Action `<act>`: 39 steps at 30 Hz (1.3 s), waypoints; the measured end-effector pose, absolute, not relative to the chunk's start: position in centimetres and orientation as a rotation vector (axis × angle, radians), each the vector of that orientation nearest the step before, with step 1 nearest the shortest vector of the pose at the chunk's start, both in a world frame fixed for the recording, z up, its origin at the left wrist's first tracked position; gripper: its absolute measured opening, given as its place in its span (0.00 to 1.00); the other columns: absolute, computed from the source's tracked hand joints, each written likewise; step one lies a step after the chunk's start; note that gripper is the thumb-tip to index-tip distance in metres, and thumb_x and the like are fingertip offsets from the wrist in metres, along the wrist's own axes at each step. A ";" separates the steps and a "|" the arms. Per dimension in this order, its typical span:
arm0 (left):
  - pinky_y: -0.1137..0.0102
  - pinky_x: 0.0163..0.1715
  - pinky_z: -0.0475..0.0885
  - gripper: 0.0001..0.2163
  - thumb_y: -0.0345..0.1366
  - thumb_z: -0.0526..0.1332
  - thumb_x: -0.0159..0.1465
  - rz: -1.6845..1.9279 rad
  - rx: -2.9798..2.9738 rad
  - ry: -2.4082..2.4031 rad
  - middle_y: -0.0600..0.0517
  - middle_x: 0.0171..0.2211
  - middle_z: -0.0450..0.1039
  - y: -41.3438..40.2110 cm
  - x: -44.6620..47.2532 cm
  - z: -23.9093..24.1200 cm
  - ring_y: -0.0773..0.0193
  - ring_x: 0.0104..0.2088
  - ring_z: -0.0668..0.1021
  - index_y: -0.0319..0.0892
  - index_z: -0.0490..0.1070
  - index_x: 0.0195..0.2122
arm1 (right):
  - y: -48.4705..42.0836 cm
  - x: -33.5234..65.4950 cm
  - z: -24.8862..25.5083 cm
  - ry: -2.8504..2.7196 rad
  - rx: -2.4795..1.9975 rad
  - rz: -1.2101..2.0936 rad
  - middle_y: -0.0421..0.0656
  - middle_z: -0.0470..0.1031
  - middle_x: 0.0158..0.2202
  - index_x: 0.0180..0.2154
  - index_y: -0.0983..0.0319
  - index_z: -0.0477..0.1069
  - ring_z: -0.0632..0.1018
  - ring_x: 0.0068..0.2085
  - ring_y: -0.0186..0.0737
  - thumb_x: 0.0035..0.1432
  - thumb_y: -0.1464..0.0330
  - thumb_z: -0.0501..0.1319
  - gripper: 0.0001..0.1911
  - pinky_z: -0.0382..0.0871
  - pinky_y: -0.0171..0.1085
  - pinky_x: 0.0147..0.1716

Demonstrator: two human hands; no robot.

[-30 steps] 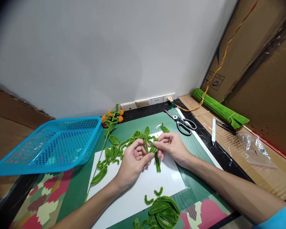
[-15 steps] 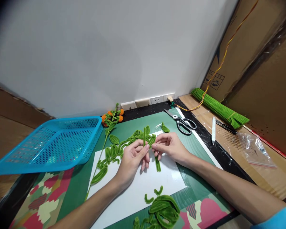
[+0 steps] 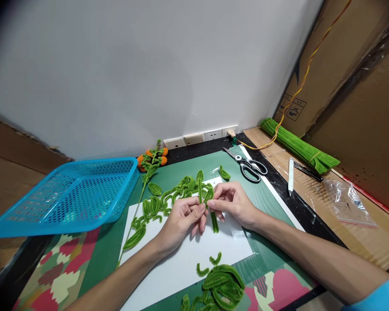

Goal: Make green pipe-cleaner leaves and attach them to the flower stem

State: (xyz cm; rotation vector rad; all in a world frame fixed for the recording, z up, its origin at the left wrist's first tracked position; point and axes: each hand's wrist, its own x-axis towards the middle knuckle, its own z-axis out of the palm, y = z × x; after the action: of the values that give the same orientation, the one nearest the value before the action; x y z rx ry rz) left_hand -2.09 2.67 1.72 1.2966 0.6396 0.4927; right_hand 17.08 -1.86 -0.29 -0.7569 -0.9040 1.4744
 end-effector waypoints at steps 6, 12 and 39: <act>0.79 0.15 0.60 0.18 0.49 0.65 0.72 0.527 1.325 0.657 0.52 0.22 0.77 2.6 -1.9 1.5 0.73 0.15 0.69 0.40 0.69 0.33 | -1.7 17.0 -0.3 -0.890 -0.816 1.394 0.37 0.76 0.20 0.27 0.63 0.73 0.73 0.16 0.30 0.53 0.67 0.80 0.17 0.70 0.28 0.14; 0.79 0.14 0.62 0.19 0.51 0.65 0.72 0.574 1.289 0.683 0.53 0.23 0.77 2.4 -1.8 1.3 0.72 0.16 0.73 0.41 0.66 0.33 | -0.9 17.4 -0.6 -0.951 -0.807 1.478 0.37 0.77 0.23 0.32 0.64 0.77 0.74 0.18 0.30 0.52 0.66 0.81 0.15 0.72 0.29 0.17; 0.78 0.17 0.63 0.16 0.49 0.67 0.71 0.531 1.366 0.683 0.53 0.25 0.77 2.1 -1.4 1.7 0.71 0.20 0.75 0.39 0.72 0.38 | -1.3 17.1 -0.5 -0.939 -0.970 1.423 0.38 0.72 0.16 0.20 0.62 0.69 0.68 0.13 0.29 0.60 0.52 0.74 0.28 0.62 0.29 0.11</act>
State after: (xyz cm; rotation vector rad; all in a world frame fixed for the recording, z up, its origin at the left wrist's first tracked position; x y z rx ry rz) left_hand -1.43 2.07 1.74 1.3657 0.6827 0.5313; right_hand 17.13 -1.33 -0.51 -0.9699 -0.9389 1.4227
